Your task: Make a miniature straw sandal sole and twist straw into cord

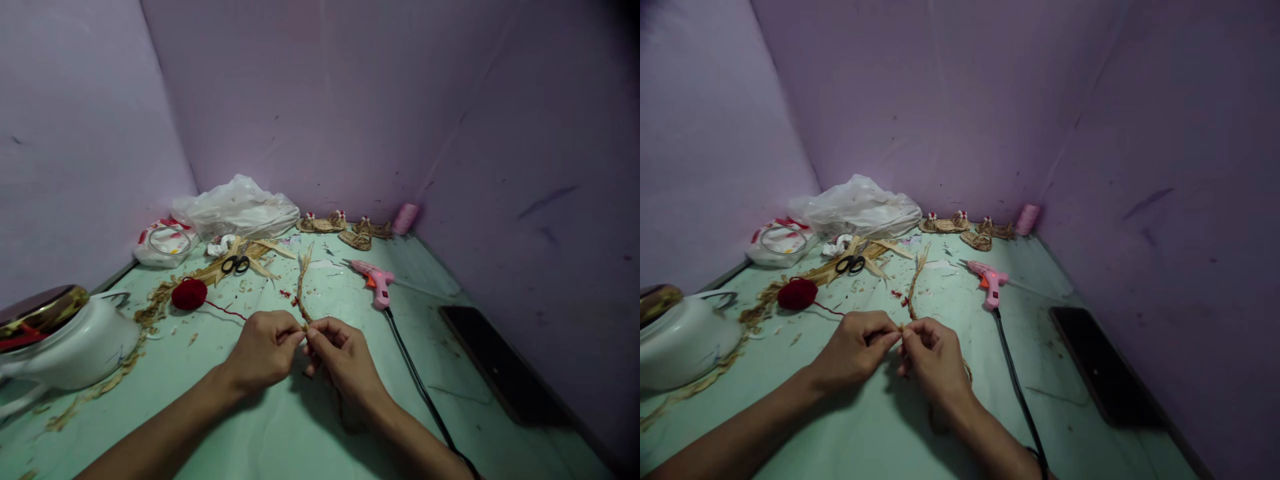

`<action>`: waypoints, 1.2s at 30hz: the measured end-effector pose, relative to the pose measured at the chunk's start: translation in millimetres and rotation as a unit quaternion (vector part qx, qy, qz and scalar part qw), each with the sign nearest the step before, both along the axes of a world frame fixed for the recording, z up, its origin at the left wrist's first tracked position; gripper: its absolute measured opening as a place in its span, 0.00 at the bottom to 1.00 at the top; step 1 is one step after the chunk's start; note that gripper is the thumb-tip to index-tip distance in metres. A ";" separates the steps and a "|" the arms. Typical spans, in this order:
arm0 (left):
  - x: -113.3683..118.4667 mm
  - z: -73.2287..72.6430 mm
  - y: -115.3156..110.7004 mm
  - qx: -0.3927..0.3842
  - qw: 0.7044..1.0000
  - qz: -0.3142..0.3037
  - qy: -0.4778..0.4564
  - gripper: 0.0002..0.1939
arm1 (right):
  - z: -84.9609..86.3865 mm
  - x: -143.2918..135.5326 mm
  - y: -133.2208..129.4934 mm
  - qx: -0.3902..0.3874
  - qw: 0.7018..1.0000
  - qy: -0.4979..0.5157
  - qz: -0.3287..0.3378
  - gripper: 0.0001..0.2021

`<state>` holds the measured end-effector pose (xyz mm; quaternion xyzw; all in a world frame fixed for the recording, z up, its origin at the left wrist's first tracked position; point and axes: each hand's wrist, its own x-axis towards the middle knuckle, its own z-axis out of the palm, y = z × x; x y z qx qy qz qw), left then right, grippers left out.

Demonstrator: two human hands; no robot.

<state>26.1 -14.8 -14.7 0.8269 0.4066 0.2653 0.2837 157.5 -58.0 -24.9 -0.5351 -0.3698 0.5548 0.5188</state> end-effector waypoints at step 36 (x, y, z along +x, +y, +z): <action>-11.7 10.1 7.1 0.115 0.982 -0.145 0.028 0.09 | -12.8 11.5 -0.5 0.088 0.966 -0.218 0.109 0.08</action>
